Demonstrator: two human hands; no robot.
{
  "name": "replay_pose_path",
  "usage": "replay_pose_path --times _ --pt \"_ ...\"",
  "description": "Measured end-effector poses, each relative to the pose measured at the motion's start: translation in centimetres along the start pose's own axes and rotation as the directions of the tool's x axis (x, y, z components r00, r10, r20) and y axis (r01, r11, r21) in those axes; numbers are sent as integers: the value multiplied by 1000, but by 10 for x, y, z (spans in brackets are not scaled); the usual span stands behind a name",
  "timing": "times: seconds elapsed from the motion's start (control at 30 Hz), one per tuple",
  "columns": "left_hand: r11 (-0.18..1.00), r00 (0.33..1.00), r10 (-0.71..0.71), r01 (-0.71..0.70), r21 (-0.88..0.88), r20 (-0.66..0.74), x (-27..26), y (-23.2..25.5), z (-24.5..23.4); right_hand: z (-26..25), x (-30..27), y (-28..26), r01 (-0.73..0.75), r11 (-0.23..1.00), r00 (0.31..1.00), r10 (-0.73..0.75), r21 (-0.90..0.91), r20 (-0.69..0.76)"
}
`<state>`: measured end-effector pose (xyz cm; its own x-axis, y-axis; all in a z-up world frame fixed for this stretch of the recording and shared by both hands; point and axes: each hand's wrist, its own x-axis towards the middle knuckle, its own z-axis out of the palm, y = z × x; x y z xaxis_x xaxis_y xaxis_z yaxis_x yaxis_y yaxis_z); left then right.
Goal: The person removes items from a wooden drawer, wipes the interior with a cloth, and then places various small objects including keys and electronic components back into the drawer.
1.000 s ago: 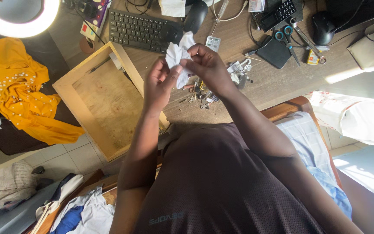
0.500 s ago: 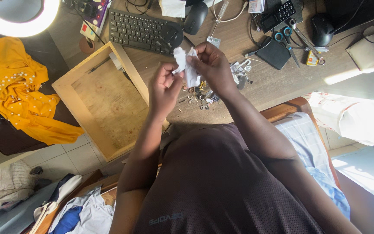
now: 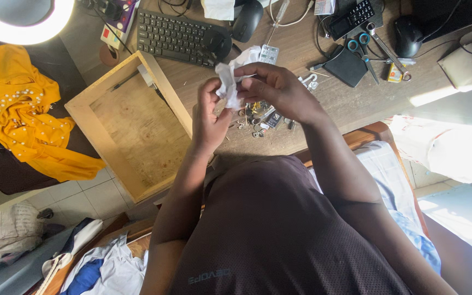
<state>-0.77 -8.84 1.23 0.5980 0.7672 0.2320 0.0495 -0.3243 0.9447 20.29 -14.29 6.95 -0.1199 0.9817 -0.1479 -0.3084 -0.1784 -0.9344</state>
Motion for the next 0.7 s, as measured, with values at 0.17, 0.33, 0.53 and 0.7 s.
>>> replay_pose_path --times 0.17,0.33,0.53,0.7 --pt "974 985 -171 174 -142 36 -2 -18 -14 -26 -4 -2 140 958 985 -161 -250 -67" --pt "913 945 -294 321 -251 142 7 -23 -28 -33 6 7 452 659 882 -430 -601 192" --pt "672 878 -470 424 -607 94 34 -14 -31 -15 13 42 -413 565 827 562 -714 -34" --pt "717 788 -537 240 -654 -299 47 -24 -36 -7 12 80 -377 765 882 468 -523 49"
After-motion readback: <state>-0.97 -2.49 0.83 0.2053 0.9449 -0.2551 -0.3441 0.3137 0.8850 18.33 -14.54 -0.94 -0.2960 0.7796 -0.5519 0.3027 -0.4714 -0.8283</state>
